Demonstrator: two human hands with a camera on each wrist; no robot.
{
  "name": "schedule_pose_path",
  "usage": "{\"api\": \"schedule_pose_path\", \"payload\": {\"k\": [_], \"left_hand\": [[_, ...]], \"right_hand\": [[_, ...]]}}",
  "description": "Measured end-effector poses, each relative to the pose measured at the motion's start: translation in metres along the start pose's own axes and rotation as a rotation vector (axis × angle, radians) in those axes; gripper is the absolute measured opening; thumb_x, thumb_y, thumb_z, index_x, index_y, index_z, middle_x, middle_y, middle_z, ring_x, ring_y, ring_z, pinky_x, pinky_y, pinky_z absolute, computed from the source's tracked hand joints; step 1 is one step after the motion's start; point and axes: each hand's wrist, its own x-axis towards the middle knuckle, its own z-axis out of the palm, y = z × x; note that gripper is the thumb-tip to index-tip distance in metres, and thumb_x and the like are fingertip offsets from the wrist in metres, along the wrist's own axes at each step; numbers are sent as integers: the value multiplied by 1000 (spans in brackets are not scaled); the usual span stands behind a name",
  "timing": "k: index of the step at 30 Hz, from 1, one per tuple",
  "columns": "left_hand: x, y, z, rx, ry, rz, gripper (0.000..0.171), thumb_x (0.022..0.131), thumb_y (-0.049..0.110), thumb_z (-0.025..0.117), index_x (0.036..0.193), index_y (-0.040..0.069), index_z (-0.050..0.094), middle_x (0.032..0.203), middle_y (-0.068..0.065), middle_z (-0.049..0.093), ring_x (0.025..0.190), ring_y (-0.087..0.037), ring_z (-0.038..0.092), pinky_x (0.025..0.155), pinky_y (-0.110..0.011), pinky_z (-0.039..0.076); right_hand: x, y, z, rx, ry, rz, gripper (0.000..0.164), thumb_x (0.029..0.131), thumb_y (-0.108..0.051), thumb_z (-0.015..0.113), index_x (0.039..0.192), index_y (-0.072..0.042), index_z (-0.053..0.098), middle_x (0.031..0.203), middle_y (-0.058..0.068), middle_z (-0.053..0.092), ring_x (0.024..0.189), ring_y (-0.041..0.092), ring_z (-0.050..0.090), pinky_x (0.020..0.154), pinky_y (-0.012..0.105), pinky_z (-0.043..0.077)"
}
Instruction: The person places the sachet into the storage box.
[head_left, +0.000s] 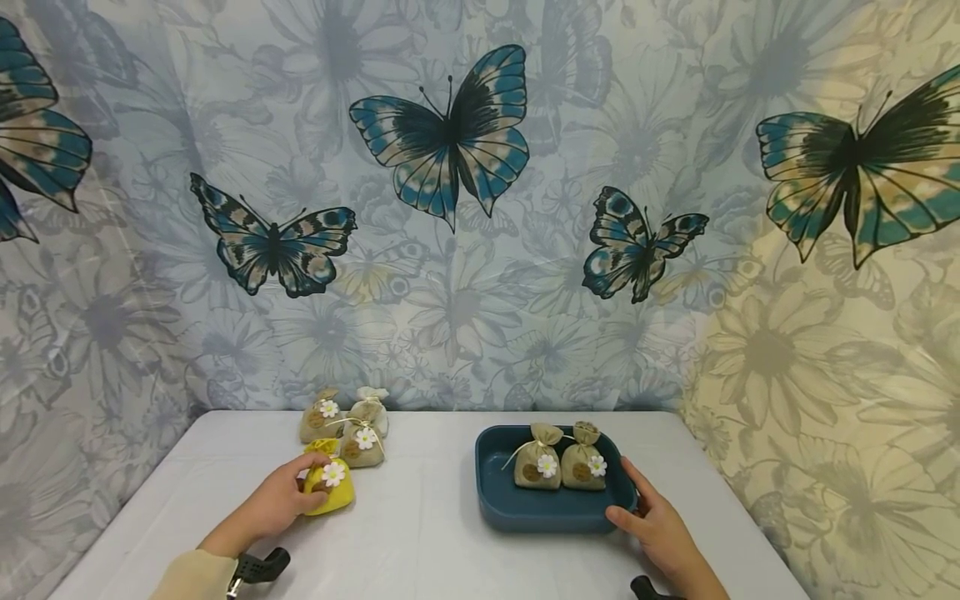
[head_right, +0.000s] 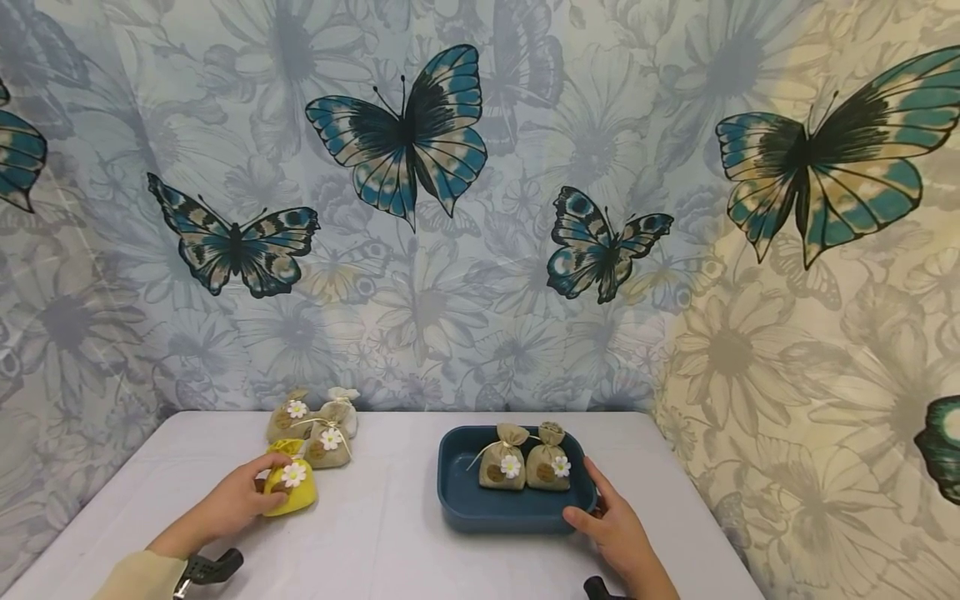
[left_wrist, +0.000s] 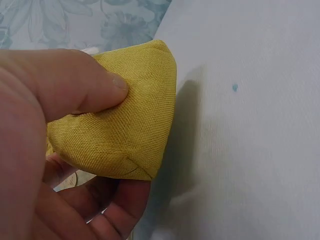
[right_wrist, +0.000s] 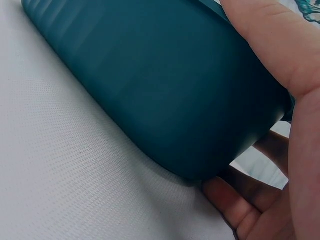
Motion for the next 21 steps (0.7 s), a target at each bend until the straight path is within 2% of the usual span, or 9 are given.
{"api": "schedule_pose_path", "payload": {"k": [3, 6, 12, 21], "left_hand": [[0, 3, 1, -34, -4, 12, 50, 81, 10, 82, 126, 7, 60, 126, -18, 57, 97, -27, 61, 73, -40, 52], [-2, 6, 4, -80, -27, 33, 51, 81, 9, 82, 127, 4, 59, 129, -21, 55, 99, -27, 62, 73, -39, 53], [-7, 15, 14, -261, -124, 96, 55, 83, 6, 79, 132, -4, 56, 131, -28, 51, 99, -29, 63, 74, -36, 54], [-9, 38, 27, -285, -114, 124, 54, 81, 7, 82, 130, -2, 61, 133, -26, 52, 96, -27, 62, 72, -34, 54]], "right_hand": [[1, 0, 0, 7, -6, -6, 82, 95, -21, 71, 161, -16, 22, 157, 26, 25, 114, 27, 52, 74, 28, 49], [0, -1, -1, 13, -13, -2, 83, 95, -21, 71, 161, -16, 21, 158, 26, 24, 116, 28, 52, 75, 29, 50], [-1, -5, 0, -1, -2, 5, 83, 95, -21, 71, 161, -16, 22, 156, 27, 27, 101, 24, 53, 69, 29, 48], [-3, -6, 1, -16, 2, -12, 82, 94, -21, 71, 160, -15, 23, 156, 28, 27, 103, 24, 54, 71, 29, 48]]}}
